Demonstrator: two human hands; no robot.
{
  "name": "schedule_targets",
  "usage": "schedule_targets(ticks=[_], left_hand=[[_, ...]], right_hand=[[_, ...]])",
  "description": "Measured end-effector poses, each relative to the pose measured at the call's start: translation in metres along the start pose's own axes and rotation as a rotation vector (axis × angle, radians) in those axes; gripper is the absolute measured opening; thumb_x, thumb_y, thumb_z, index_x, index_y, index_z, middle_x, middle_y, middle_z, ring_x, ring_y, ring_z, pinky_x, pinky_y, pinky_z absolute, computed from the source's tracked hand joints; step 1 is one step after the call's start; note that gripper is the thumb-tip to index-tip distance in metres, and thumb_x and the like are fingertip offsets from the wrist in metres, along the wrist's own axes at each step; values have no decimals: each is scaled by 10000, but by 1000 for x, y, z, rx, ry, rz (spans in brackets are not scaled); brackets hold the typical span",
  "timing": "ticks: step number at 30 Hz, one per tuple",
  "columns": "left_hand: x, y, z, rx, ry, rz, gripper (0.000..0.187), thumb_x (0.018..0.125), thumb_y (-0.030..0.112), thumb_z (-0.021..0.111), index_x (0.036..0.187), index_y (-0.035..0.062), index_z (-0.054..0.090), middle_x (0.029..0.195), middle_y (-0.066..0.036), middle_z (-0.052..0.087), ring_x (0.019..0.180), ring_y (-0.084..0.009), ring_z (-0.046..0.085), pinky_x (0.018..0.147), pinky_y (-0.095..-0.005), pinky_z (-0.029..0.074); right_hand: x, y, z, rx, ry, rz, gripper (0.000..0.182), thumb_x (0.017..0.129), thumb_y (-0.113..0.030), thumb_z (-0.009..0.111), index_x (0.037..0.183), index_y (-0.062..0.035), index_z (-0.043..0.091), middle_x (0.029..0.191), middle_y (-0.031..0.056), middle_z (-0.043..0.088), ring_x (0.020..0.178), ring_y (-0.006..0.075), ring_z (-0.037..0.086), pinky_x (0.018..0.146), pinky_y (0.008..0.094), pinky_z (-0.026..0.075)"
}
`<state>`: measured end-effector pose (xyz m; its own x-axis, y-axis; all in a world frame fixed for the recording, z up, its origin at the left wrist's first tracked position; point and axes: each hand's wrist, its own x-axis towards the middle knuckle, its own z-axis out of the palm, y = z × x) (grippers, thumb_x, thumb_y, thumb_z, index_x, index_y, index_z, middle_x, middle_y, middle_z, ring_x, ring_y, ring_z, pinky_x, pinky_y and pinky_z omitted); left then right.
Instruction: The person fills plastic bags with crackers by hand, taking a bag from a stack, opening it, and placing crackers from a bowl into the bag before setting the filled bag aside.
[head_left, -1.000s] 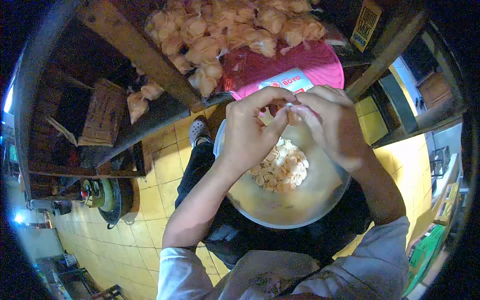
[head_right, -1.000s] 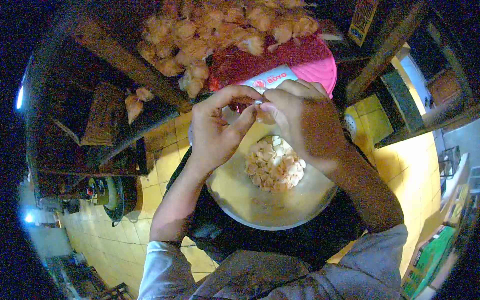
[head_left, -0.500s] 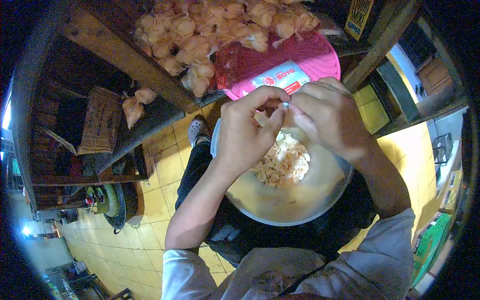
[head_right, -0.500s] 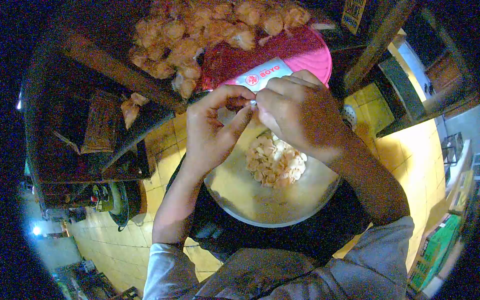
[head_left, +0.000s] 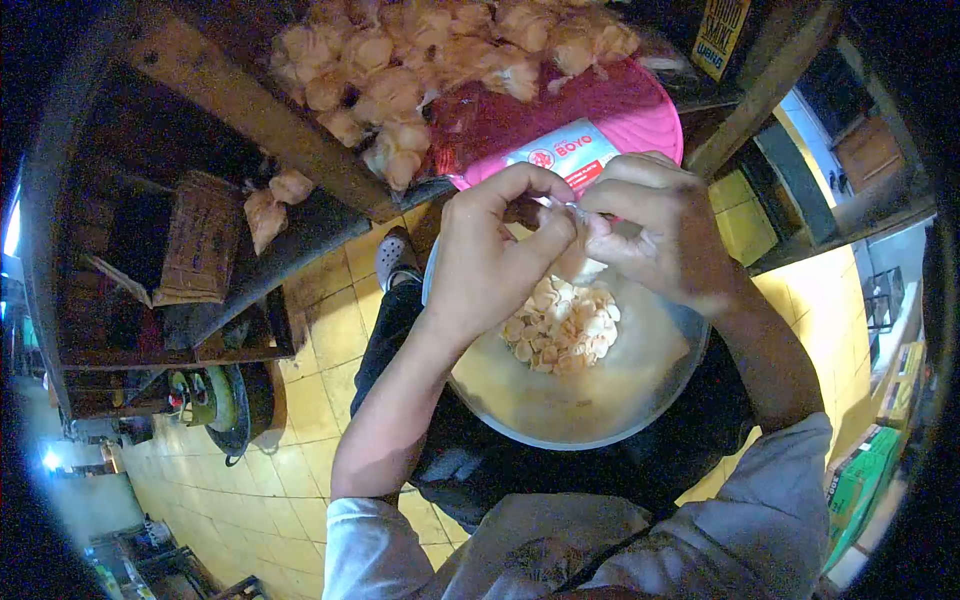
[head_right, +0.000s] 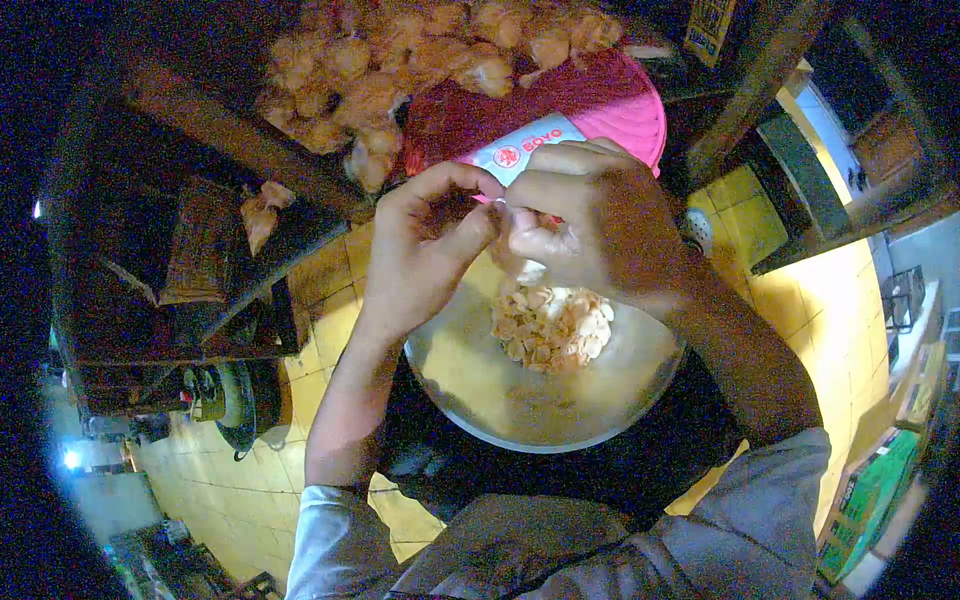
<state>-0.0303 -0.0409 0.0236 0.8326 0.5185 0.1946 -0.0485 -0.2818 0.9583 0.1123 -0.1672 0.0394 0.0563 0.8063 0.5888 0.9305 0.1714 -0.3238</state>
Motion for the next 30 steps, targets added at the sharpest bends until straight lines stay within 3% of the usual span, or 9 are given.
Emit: schedule_targets(ticks=[2, 6, 9, 17, 23, 26, 27, 29, 30], left_hand=[[-1, -2, 3, -30, 35, 74, 127, 782, 9, 642, 908, -8, 636, 784, -16, 622, 751, -66, 579, 692, -230, 473], [-1, 4, 6, -161, 88, 26, 99, 789, 1, 633, 886, -10, 618, 781, 4, 599, 728, -55, 553, 664, -217, 460], [-2, 1, 2, -202, 45, -35, 123, 852, -49, 590, 955, 16, 609, 903, -1, 621, 825, -64, 560, 755, -215, 462], [-5, -3, 8, 173, 84, 9, 110, 849, 5, 627, 945, -25, 672, 796, -21, 664, 730, -66, 596, 665, -227, 489], [-7, 2, 15, 138, 105, 2, 129, 841, 37, 650, 947, -21, 696, 745, -17, 680, 694, -70, 616, 652, -222, 501], [-6, 2, 15, 58, 47, -19, 150, 838, 32, 645, 970, -13, 701, 828, -48, 705, 733, -98, 638, 694, -236, 507], [-5, 1, 16, 59, 46, -17, 150, 838, 32, 645, 970, -13, 701, 828, -48, 705, 733, -98, 638, 694, -236, 507], [-3, -2, 17, 224, 96, 334, 169, 833, 25, 642, 990, -5, 698, 935, -102, 711, 784, -183, 671, 748, -288, 522], [-3, -2, 18, 224, 95, 336, 169, 833, 25, 642, 990, -5, 698, 935, -102, 711, 784, -183, 671, 748, -288, 522]], right_hand=[[-1, 0, 2, 50, 8, 16, 127, 683, -150, 689, 753, -75, 614, 733, 74, 587, 707, 280, 608, 651, 402, 460], [-1, 1, 3, 73, 35, 48, 137, 698, -153, 691, 778, -71, 617, 743, 83, 593, 703, 281, 606, 660, 401, 460], [2, 0, -1, -14, 13, 0, 147, 721, -163, 687, 812, -67, 622, 751, 93, 592, 731, 291, 609, 706, 410, 459], [-3, -8, 5, -242, -43, 25, 201, 725, -223, 702, 819, -64, 622, 789, 110, 604, 812, 289, 622, 811, 417, 450], [-7, -19, 2, -365, -106, 45, 234, 701, -240, 717, 865, -82, 662, 789, 69, 622, 773, 270, 635, 817, 415, 466], [-6, -22, -3, -346, -177, 195, 206, 692, -219, 715, 831, -74, 672, 756, 73, 628, 716, 286, 630, 718, 408, 488], [-5, -18, -3, -168, -118, 306, 173, 699, -200, 704, 791, -58, 666, 710, 78, 617, 656, 260, 618, 651, 383, 483], [-4, -14, -4, 12, -57, 413, 149, 706, -182, 693, 750, -43, 659, 664, 82, 606, 595, 233, 607, 585, 359, 478], [-4, -12, -5, 128, -27, 457, 145, 715, -168, 674, 728, -26, 651, 619, 80, 585, 553, 199, 583, 542, 338, 458]])
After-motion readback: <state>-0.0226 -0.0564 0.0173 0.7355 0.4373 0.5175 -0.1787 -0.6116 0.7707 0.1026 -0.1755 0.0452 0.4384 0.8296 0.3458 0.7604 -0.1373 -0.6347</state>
